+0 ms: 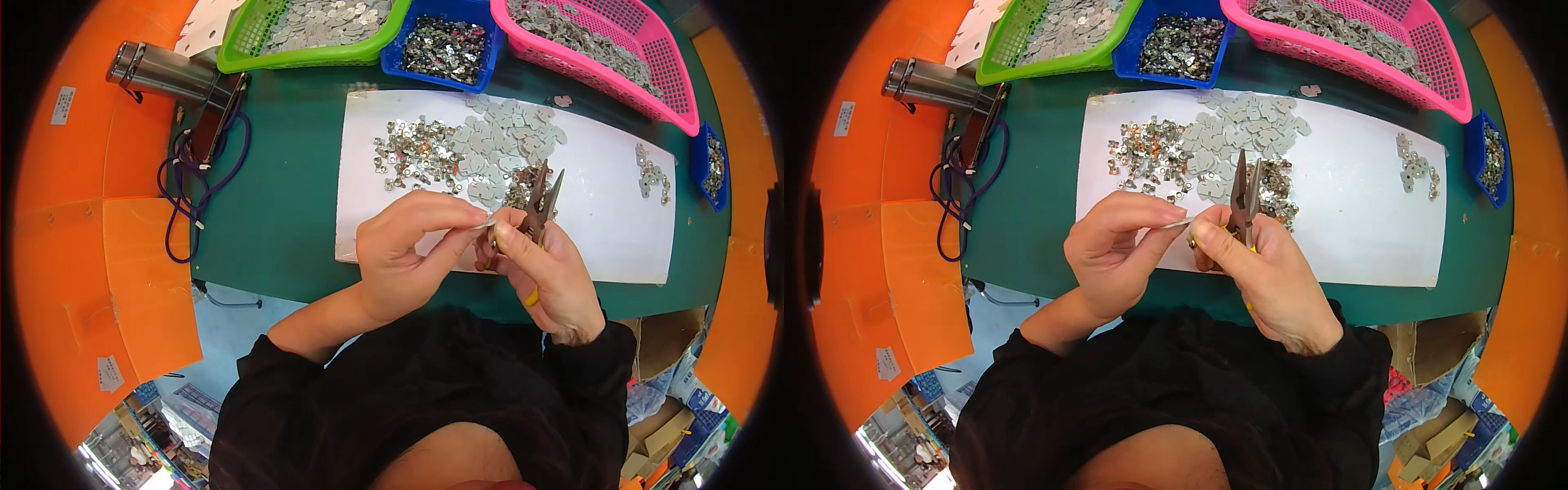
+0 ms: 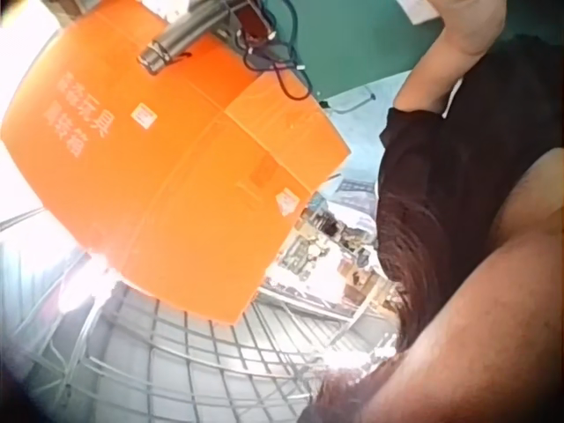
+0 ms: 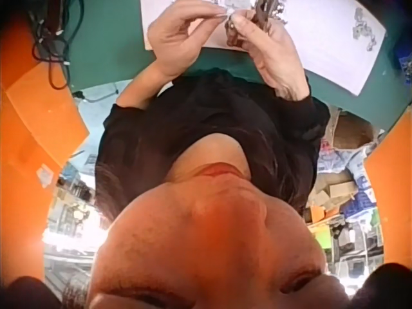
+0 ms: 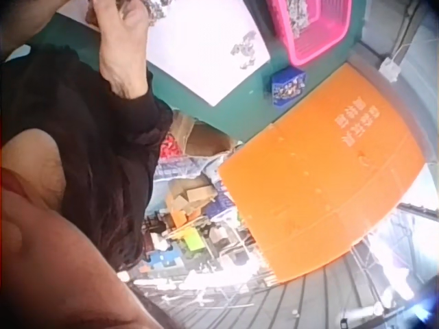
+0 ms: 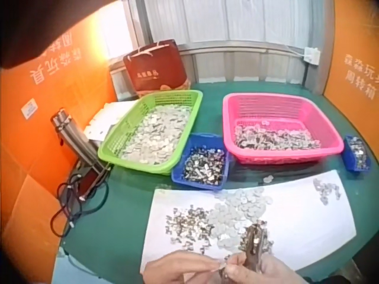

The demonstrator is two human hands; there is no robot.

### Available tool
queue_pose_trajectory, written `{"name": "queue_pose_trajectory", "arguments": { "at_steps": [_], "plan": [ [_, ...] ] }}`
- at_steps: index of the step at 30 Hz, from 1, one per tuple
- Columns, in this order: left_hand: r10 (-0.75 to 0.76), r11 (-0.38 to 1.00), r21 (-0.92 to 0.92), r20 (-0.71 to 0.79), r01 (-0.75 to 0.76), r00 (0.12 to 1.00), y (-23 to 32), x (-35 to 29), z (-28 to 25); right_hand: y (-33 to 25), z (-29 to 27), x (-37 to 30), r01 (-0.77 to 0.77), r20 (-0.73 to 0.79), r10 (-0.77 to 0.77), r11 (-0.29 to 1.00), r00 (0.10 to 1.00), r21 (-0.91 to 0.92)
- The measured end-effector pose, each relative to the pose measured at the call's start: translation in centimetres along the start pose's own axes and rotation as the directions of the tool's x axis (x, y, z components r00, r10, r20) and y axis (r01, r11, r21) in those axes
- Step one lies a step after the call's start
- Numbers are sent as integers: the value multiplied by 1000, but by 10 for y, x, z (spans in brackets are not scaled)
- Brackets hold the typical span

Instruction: Assembling small metal parts using pliers at a workbench in a factory setting.

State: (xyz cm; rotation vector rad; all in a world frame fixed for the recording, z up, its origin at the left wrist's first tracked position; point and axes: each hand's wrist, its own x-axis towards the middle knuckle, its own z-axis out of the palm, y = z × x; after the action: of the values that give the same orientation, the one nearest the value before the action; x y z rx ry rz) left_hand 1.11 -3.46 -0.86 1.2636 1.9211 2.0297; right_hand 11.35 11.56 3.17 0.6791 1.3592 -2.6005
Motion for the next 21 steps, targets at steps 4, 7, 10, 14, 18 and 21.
{"name": "queue_pose_trajectory", "arguments": {
  "at_steps": [4,7,10,14,18,21],
  "plan": [
    [115,972,200,50,-123,992,6,2,3,2,-3,2,-3,-27,3,1000,1000,-9],
    [29,975,222,-20,-24,999,6,-1,7,3,-2,4,7,-36,-8,1000,999,-21],
    [100,962,258,-32,-89,994,1,-5,7,4,1,6,-1,-67,-1,1000,998,-24],
    [71,955,290,-34,-58,997,-1,-5,9,5,1,9,-19,-104,16,999,994,-27],
    [15,957,290,-46,-1,999,0,-5,9,3,2,10,-35,-122,35,999,992,4],
    [-439,897,-81,-48,434,897,12,8,7,-1,-2,9,43,-122,-66,983,990,-178]
  ]
}}
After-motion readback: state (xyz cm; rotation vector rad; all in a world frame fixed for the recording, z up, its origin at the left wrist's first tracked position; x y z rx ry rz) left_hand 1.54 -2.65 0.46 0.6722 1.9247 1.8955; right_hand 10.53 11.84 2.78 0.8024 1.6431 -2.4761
